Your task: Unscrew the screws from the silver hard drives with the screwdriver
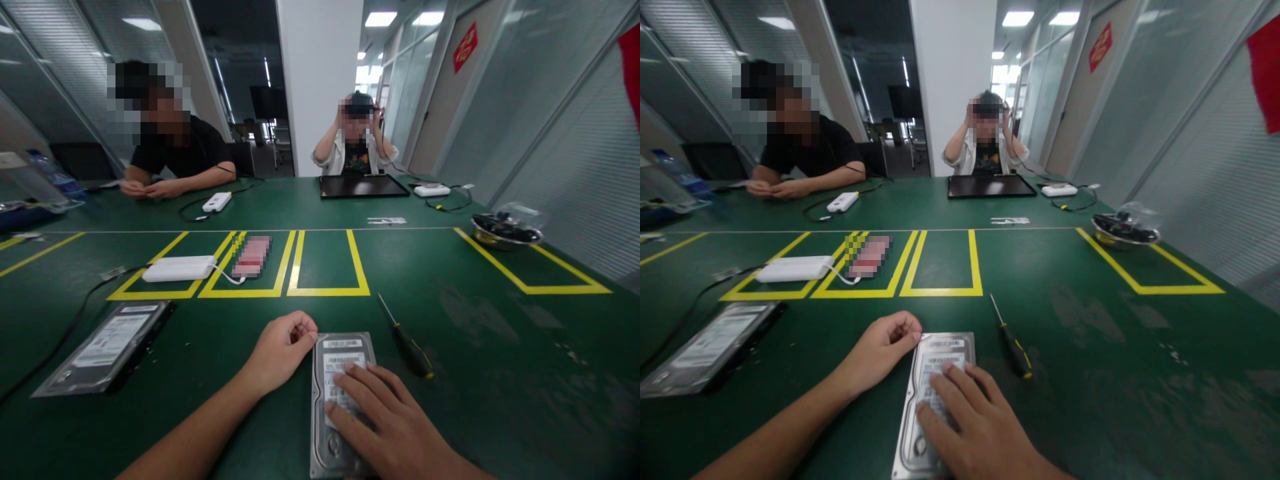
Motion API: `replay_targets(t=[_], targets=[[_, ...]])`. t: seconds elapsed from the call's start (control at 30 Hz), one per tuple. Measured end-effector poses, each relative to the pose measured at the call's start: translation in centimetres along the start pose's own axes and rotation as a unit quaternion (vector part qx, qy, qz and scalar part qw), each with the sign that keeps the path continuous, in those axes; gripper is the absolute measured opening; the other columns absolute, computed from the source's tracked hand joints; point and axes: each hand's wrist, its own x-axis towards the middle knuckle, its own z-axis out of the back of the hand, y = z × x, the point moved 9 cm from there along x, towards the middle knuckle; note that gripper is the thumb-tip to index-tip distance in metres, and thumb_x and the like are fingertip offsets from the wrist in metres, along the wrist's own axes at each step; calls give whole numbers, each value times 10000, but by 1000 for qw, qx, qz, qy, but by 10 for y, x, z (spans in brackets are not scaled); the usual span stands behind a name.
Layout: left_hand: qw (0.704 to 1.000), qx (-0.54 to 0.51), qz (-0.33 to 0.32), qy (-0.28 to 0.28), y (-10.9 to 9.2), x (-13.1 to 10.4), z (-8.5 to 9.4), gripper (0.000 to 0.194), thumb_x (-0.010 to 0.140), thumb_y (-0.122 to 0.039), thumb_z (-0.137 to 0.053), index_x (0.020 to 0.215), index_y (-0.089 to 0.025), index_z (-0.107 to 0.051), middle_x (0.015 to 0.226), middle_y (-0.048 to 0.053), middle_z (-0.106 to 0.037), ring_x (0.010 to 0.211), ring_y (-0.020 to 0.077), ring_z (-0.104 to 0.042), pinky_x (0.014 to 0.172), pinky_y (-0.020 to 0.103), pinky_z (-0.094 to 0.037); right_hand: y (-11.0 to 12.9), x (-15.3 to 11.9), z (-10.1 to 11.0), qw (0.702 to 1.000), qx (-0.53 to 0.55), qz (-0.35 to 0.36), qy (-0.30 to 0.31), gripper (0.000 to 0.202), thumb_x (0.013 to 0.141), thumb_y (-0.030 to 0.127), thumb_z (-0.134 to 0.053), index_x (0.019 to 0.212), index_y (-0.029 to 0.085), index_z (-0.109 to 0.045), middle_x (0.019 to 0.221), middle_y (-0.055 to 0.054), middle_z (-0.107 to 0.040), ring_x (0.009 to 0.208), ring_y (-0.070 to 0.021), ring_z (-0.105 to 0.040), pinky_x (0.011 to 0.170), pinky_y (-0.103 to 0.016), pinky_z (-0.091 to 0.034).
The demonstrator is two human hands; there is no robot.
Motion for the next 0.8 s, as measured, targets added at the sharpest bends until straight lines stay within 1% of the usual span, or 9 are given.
replay_targets(t=[0.17,0.3,0.53,0.67,0.8], targets=[[1000,-18,-1,10,4,0,-1,171,869,-319,-574,832,-162,-629,728,8,-632,681,154,-583,626,256,-433,0,1,0,1000,5,1,7,524,896,511,-537,1326,210,-546,1354,-122,-584,1253,-312,-470,1004,-469,-364],[1000,-17,-9,14,2,0,-1,169,884,-313,-561,843,-165,-632,730,2,-630,683,149,-579,627,253,-429,-1,1,-1,1000,9,1,18,523,899,513,-544,1328,212,-541,1350,-125,-584,1248,-312,-475,1012,-462,-361],[1000,15,-26,3,-7,-5,1,162,901,-298,-546,848,-176,-639,744,-3,-639,687,148,-580,632,254,-427,1,2,3,1000,-15,5,-13,495,905,526,-533,1293,220,-574,1323,-111,-606,1240,-303,-480,1001,-462,-359],[999,32,-37,-4,-7,-6,2,159,909,-282,-535,844,-185,-642,754,-7,-645,690,147,-581,636,252,-425,1,2,2,1000,-14,6,-2,504,902,516,-538,1304,213,-564,1334,-119,-594,1237,-310,-479,1002,-464,-356],[995,73,-60,-13,-10,-6,3,180,922,-281,-519,841,-194,-654,778,-3,-651,711,151,-578,657,255,-425,0,1,3,1000,-13,3,-6,496,911,527,-518,1299,222,-567,1338,-111,-594,1248,-305,-466,1005,-460,-352]])
